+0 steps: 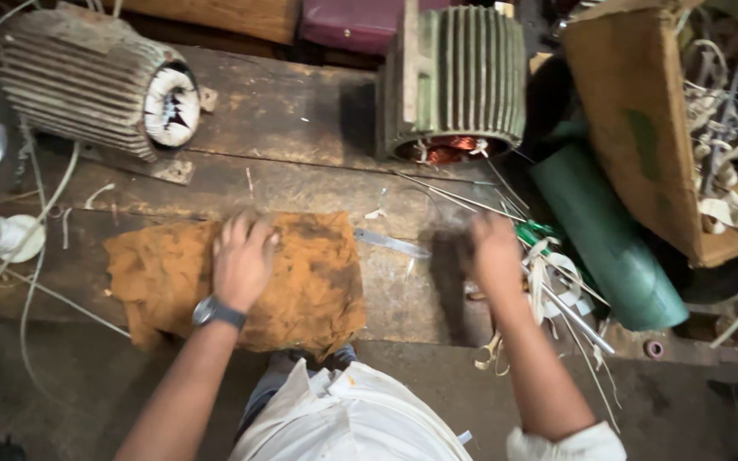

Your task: The person cuts and trims white insulating strips at a workbench, then moves a motor housing aside and wipes the bench with a cloth. They then work on a motor stator with copper windings, using a knife to trim and adjust material around the windings and repositioning the stator on the bench.

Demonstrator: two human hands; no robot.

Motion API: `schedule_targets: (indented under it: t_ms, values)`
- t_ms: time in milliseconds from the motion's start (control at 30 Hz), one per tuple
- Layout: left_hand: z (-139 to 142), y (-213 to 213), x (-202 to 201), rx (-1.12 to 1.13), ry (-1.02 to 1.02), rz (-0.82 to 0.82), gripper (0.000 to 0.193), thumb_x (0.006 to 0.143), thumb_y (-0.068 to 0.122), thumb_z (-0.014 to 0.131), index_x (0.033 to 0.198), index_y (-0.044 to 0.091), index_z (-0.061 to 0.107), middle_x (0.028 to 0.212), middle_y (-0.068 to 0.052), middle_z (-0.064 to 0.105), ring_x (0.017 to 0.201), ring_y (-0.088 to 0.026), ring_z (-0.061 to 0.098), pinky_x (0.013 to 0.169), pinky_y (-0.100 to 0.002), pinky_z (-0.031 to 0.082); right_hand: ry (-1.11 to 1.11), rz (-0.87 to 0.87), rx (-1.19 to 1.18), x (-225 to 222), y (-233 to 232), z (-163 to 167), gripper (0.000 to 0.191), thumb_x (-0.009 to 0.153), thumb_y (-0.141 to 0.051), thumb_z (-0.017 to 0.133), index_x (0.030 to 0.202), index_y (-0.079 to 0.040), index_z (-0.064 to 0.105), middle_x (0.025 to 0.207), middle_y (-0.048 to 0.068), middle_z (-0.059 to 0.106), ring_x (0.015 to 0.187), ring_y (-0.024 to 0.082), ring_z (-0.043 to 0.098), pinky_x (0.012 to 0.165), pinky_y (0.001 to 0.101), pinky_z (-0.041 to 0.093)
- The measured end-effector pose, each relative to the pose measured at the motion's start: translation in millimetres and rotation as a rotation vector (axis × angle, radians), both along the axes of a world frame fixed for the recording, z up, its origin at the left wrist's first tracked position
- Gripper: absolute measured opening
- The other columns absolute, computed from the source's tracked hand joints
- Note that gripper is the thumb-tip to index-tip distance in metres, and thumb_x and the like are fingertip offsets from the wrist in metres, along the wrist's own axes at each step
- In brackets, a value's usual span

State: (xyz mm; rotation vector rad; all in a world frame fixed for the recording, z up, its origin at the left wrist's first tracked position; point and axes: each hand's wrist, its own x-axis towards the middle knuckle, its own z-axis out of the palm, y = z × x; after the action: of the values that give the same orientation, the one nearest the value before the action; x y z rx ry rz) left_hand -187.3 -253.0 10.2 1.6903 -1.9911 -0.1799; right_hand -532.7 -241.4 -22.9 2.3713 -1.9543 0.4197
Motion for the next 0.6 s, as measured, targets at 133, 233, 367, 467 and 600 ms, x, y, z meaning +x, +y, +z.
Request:
schedule_targets:
  t_ms: [133,233,367,467,600]
  values:
    - [2,-29,-6,-0.005,-0.11,-0.024,0.033,0.092,0.029,0.068,0.118,0.009,0.067,0.126,-0.015,0.062,0.124,-0.038,0.051,0.103,-0.055,0.04,-0.165,0.118,0.205,55,25,-19,0.042,0.089,-0.022,0.07,0.129,-0.009,0.064,0.127,0.015,0.061,0.116,0.038,0.056,0.1,0.047,0.047]
    - [3,-40,-16,0.092,-0.13,-0.031,0.022,0.092,0.027,0.068,0.109,0.012,0.069,0.116,-0.009,0.064,0.119,-0.035,0.053,0.102,-0.054,0.04,-0.19,0.081,0.261,69,30,-29,0.042,0.096,-0.029,0.064,0.135,-0.012,0.062,0.138,0.011,0.059,0.127,0.033,0.053,0.105,0.0455,0.045]
    - [6,-55,-29,0.048,-0.149,-0.077,0.02,0.092,0.026,0.068,0.107,0.013,0.069,0.111,-0.007,0.064,0.115,-0.033,0.054,0.102,-0.055,0.04,0.039,0.143,0.124,59,30,-32,0.055,0.097,-0.039,0.057,0.143,-0.011,0.057,0.151,0.008,0.051,0.139,0.032,0.046,0.109,0.051,0.036]
    - [7,-72,-39,-0.018,-0.182,-0.054,0.024,0.094,0.028,0.069,0.11,0.011,0.069,0.114,-0.008,0.064,0.115,-0.034,0.054,0.101,-0.055,0.04,0.231,-0.039,0.103,46,32,-33,0.061,0.096,-0.045,0.055,0.144,-0.008,0.053,0.15,0.01,0.05,0.139,0.031,0.044,0.111,0.0553,0.032]
    - [14,-95,-54,0.007,-0.21,0.02,0.025,0.092,0.03,0.069,0.109,0.012,0.069,0.116,-0.01,0.064,0.117,-0.035,0.054,0.1,-0.057,0.04,0.272,-0.29,0.156,24,27,-25,0.064,0.094,-0.046,0.054,0.142,-0.004,0.051,0.15,0.011,0.049,0.138,0.031,0.044,0.109,0.0567,0.031]
